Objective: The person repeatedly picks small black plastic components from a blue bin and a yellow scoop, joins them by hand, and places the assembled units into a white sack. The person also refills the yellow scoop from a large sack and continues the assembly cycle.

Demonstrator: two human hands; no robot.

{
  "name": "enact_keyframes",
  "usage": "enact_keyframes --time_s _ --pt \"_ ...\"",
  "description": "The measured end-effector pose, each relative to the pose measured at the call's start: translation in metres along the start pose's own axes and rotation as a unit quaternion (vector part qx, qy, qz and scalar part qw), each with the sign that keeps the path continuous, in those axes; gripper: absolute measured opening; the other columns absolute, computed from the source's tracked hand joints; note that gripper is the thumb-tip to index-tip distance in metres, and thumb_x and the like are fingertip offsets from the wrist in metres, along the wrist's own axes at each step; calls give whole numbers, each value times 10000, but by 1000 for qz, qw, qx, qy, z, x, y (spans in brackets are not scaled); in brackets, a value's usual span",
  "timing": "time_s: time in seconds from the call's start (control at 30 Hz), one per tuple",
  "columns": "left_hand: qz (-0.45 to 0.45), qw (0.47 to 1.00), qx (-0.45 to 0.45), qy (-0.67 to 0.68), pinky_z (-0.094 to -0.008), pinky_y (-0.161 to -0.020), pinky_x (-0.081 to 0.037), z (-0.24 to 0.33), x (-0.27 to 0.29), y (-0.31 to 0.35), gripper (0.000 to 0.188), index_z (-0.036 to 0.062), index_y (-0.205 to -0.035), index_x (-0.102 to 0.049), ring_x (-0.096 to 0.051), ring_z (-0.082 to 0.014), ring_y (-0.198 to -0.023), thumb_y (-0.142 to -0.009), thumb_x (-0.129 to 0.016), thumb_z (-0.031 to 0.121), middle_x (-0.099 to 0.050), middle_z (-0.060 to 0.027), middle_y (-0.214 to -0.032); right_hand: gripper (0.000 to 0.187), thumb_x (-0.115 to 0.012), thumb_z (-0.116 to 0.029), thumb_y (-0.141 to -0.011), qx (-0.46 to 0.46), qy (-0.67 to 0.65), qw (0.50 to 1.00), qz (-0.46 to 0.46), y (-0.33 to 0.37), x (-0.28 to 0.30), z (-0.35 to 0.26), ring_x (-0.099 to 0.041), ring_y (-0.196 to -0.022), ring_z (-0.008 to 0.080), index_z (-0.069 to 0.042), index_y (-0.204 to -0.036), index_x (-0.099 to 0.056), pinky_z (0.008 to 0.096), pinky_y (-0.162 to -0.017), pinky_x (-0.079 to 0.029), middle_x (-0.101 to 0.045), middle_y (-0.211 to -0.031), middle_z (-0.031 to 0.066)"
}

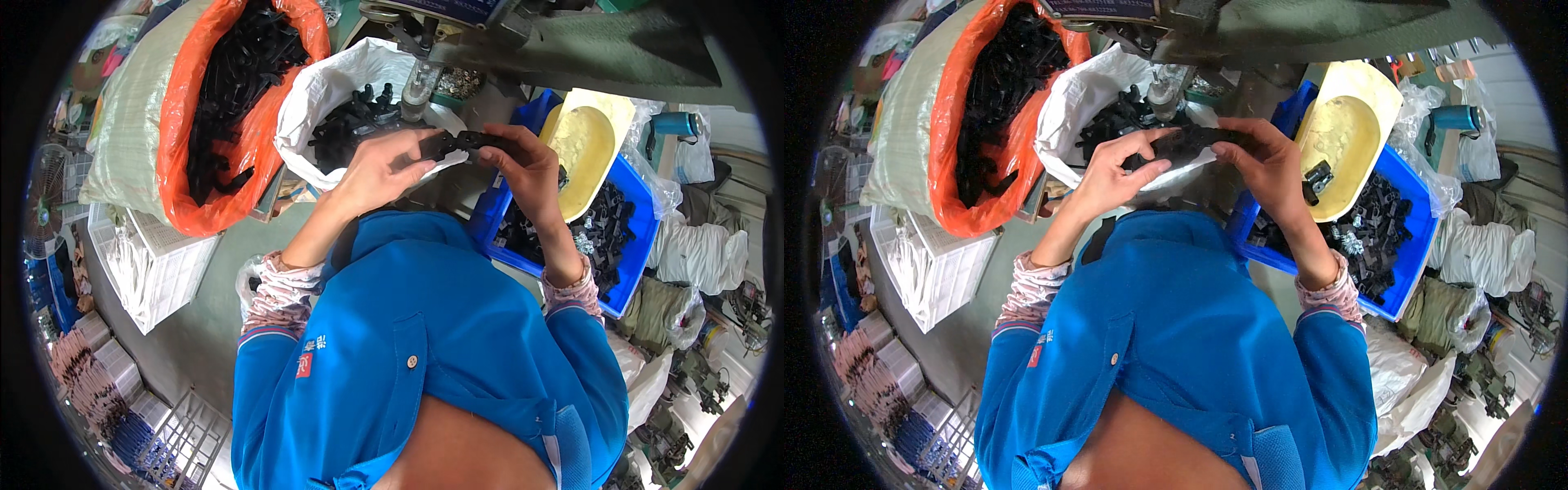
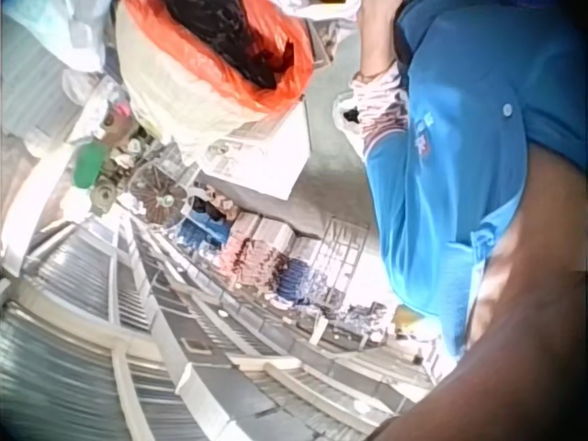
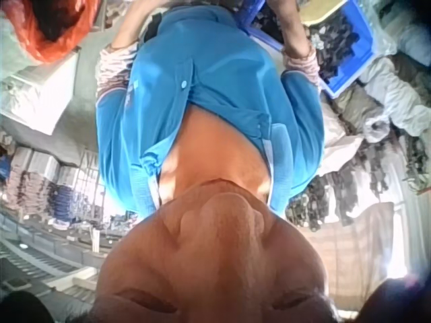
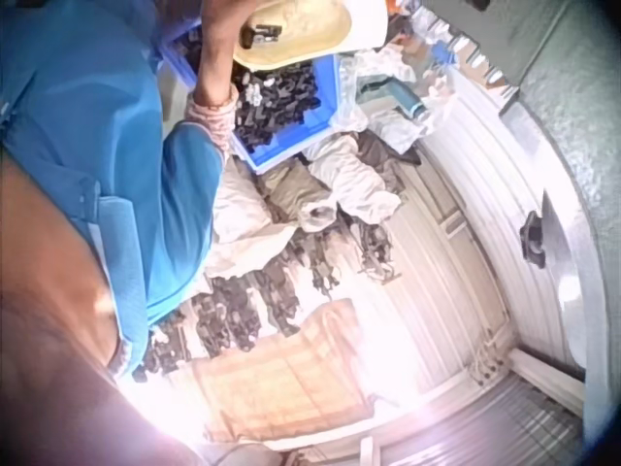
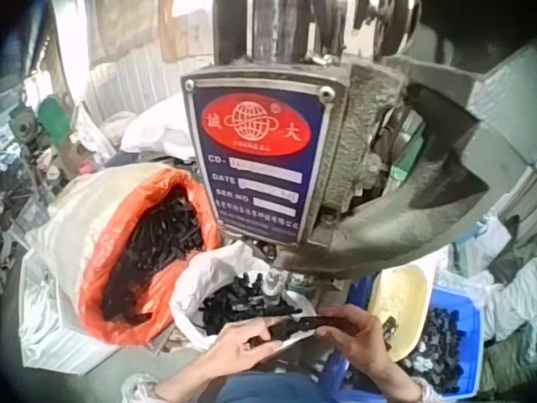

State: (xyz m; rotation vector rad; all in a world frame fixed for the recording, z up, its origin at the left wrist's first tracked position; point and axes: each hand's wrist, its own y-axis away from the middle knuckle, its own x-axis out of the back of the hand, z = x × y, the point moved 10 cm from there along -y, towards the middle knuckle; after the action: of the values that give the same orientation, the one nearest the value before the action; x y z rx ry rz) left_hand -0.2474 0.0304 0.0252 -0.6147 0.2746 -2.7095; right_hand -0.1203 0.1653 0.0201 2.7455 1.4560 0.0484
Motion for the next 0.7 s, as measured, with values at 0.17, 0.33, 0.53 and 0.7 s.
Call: enact_keyframes --time_s 0.17,0.33,0.53,0.7 --pt "-10 1000 25 -8 -344 -867 -510 -4 16 -3 215 7 -804 -519 -667 -285 -1055 -831 -721 75 -645 -188 -1235 281 -691 42 -857 70 68 995 -14 -10 -12 -12 -646 -915 112 34 -1132 -633 234 -808 -536 -662 -1021 66" --pt "-11 997 -28 -70 -347 -810 -517 1 28 -12 191 3 -793 -554 -681 -297 -945 -804 -730 75 -659 -175 -1209 262 -712 53 -824 127 172 977 -10 -19 -31 -30 -649 -895 131 34 -1081 -666 239 -767 -524 -653 -1002 81" --pt "-3 982 -101 -161 -347 -708 -509 9 49 -32 281 -9 -1028 -682 -644 -280 -759 -769 -741 80 -696 -169 -1020 265 -739 46 -797 165 180 970 17 -39 -46 -36 -653 -900 143 23 -1057 -693 254 -759 -524 -672 -1013 93" --pt "-9 966 -168 -197 -363 -586 -449 22 71 -52 398 4 -1138 -669 -555 -267 -631 -765 -742 120 -553 -88 -664 305 -726 77 -805 237 129 960 77 -48 -51 -42 -650 -926 134 38 -1104 -676 256 -848 -524 -694 -1024 95"
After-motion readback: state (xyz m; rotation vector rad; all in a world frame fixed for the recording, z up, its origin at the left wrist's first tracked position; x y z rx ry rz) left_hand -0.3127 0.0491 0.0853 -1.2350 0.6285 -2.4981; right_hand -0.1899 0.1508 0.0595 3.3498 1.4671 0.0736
